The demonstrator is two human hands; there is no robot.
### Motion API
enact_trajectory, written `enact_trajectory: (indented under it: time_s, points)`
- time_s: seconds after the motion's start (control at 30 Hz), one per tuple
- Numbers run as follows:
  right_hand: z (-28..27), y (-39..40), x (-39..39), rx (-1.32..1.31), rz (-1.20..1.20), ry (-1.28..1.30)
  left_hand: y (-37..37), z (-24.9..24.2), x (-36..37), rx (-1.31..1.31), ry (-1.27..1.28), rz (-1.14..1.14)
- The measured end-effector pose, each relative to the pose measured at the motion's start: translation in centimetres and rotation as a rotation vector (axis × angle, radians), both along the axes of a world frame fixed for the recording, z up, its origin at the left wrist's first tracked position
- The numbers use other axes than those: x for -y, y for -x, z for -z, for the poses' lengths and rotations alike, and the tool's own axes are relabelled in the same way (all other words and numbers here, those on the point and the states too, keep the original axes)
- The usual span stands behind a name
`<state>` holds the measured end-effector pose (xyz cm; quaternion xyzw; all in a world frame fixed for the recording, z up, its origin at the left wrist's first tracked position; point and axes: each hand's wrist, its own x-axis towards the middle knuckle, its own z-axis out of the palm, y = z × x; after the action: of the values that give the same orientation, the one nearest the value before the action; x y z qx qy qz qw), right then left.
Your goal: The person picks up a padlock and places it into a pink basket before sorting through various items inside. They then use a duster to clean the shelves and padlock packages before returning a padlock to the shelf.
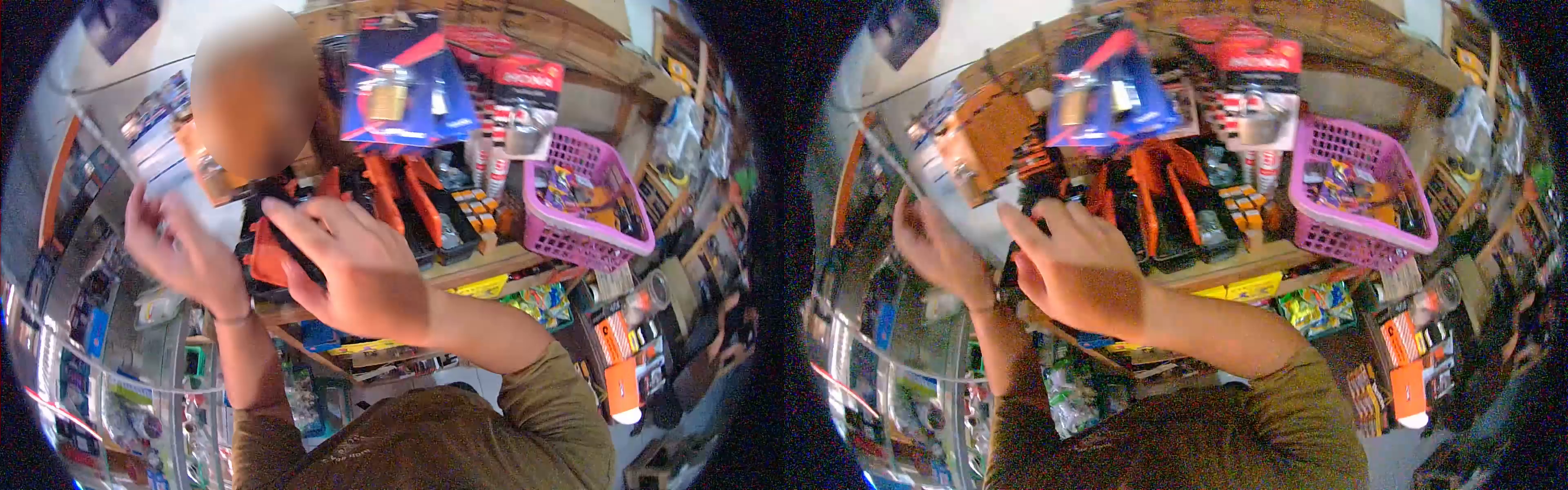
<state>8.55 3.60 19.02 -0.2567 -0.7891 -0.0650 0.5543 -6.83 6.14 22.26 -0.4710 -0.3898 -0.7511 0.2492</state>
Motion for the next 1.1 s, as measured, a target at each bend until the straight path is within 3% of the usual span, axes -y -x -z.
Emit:
enact_trajectory:
  time_s: [0.07, 0.13, 0.17, 0.2, 0.23, 0.37, 0.47, 0.57, 0.77, 0.87, 0.9, 1.03, 1.1]
  points:
    - [1.7, -2.8, 0.7, -0.005, 0.053, 0.001, -3.4, 1.6, 1.6, 0.112, -0.250, 0.121]
    - [3.3, -5.9, 1.1, 0.101, -0.110, 0.092, -2.9, 4.6, 2.6, -0.395, -0.324, 0.110]
    - [3.7, -7.6, 1.4, 0.075, -0.100, 0.101, -5.5, 4.7, 2.9, -0.443, -0.410, 0.300]
    - [3.9, -9.5, 1.7, 0.184, -0.084, 0.155, -7.2, 4.7, 3.5, -0.621, -0.396, 0.481]
    - [4.3, -11.4, 1.9, 0.296, -0.070, 0.209, -7.0, 4.2, 4.4, -0.931, -0.157, 0.563]
    - [6.7, -19.0, 3.2, 0.284, 0.034, 0.297, -14.8, 3.9, 2.3, -1.189, 0.128, 1.056]
    - [6.8, -24.8, 4.9, 0.354, 0.183, 0.335, -19.7, 6.0, 0.3, -1.322, 0.184, 1.189]
    - [6.0, -30.8, 6.3, 0.386, 0.286, 0.456, -24.1, 7.4, -2.0, -1.427, 0.240, 1.223]
    - [4.7, -41.2, 5.4, 0.132, 0.459, 0.471, -33.2, 6.8, -6.8, -1.293, 0.391, 1.185]
    - [3.6, -44.6, 3.7, 0.207, 0.482, 0.554, -37.8, 6.9, -8.9, -1.076, 0.743, 1.219]
    - [3.7, -45.4, 2.7, 0.205, 0.480, 0.566, -39.1, 7.3, -9.9, -1.075, 0.754, 1.224]
    - [3.4, -46.9, -2.1, 0.352, 0.375, 0.536, -42.6, 9.5, -13.3, -1.202, 1.052, 1.109]
    - [2.9, -47.1, -4.5, 0.563, 0.334, 0.713, -43.6, 10.6, -14.5, -1.436, 1.191, 1.044]
